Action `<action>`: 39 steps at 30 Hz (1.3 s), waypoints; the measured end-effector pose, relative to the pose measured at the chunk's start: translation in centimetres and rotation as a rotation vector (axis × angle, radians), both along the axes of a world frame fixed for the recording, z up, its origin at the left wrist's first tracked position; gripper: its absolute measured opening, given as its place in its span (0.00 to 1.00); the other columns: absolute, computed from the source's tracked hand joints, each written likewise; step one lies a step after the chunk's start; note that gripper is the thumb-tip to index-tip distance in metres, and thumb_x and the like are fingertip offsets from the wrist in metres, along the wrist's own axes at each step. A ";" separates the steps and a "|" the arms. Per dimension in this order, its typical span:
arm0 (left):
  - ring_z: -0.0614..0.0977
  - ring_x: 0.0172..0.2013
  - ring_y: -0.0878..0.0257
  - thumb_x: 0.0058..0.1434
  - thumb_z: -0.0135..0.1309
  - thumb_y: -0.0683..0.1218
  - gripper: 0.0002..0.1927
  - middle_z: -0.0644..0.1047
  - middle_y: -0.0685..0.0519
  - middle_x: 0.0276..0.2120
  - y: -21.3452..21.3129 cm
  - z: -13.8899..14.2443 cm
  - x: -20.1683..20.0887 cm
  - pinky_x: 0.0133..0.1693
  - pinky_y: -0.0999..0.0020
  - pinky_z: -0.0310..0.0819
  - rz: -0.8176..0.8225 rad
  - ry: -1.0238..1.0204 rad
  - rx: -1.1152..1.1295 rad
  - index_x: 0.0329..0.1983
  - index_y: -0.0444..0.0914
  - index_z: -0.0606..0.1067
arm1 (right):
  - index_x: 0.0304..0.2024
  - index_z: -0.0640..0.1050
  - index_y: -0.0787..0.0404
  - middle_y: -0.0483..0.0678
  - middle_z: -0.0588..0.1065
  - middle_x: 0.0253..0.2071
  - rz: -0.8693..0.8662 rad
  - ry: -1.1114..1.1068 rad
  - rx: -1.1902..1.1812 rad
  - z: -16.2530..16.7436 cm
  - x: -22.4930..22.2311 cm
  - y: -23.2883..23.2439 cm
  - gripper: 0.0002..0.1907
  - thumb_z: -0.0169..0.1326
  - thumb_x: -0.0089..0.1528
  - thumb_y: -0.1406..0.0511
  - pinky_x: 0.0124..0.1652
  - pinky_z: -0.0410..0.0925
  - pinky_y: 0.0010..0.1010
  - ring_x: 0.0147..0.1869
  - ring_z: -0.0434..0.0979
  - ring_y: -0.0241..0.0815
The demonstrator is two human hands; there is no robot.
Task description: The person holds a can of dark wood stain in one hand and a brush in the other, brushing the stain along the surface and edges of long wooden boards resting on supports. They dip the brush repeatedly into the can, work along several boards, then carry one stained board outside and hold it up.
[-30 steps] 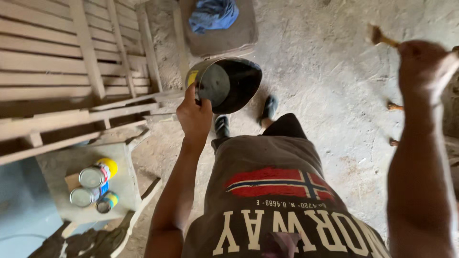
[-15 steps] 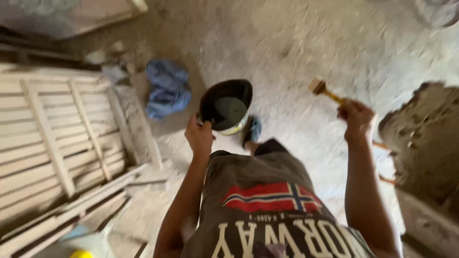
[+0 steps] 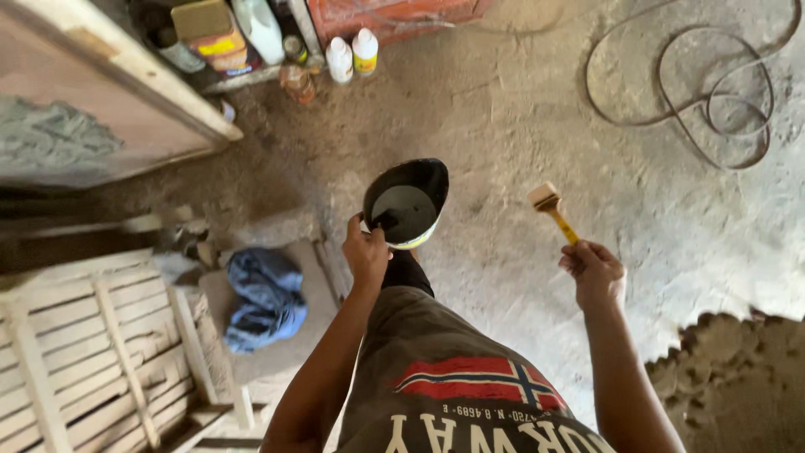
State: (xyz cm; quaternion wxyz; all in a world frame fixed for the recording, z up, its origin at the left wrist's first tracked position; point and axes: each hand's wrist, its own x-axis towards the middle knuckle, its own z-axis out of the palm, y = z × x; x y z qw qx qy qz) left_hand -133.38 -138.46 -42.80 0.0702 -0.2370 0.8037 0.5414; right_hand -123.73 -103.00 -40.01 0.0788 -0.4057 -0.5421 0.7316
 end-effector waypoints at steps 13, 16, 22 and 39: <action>0.84 0.33 0.42 0.60 0.54 0.41 0.25 0.82 0.37 0.33 12.9 -27.1 -37.6 0.36 0.48 0.76 0.038 0.002 -0.137 0.62 0.38 0.67 | 0.43 0.79 0.66 0.43 0.72 0.28 0.125 -0.051 -0.254 -27.0 -41.3 -3.5 0.05 0.58 0.66 0.69 0.32 0.67 0.25 0.30 0.69 0.34; 0.84 0.36 0.40 0.62 0.52 0.42 0.25 0.81 0.35 0.39 14.8 -33.8 -44.3 0.37 0.47 0.76 0.043 0.026 -0.124 0.64 0.38 0.66 | 0.42 0.80 0.65 0.44 0.75 0.28 0.156 -0.107 -0.237 -33.3 -49.6 -4.6 0.07 0.57 0.64 0.68 0.31 0.66 0.24 0.29 0.71 0.35; 0.84 0.39 0.41 0.62 0.52 0.42 0.26 0.81 0.39 0.38 17.1 -43.7 -51.8 0.41 0.46 0.75 0.007 0.042 -0.352 0.65 0.42 0.65 | 0.40 0.79 0.65 0.45 0.75 0.29 0.142 -0.055 -0.274 -42.1 -60.8 -4.9 0.05 0.58 0.64 0.68 0.33 0.70 0.27 0.29 0.71 0.35; 0.79 0.58 0.44 0.69 0.55 0.51 0.23 0.79 0.38 0.55 17.9 -33.7 -40.5 0.60 0.54 0.73 -0.466 0.038 -0.377 0.62 0.33 0.72 | 0.55 0.80 0.56 0.46 0.76 0.52 1.180 -0.048 1.918 -35.8 -45.1 3.2 0.18 0.61 0.64 0.59 0.55 0.71 0.44 0.58 0.76 0.46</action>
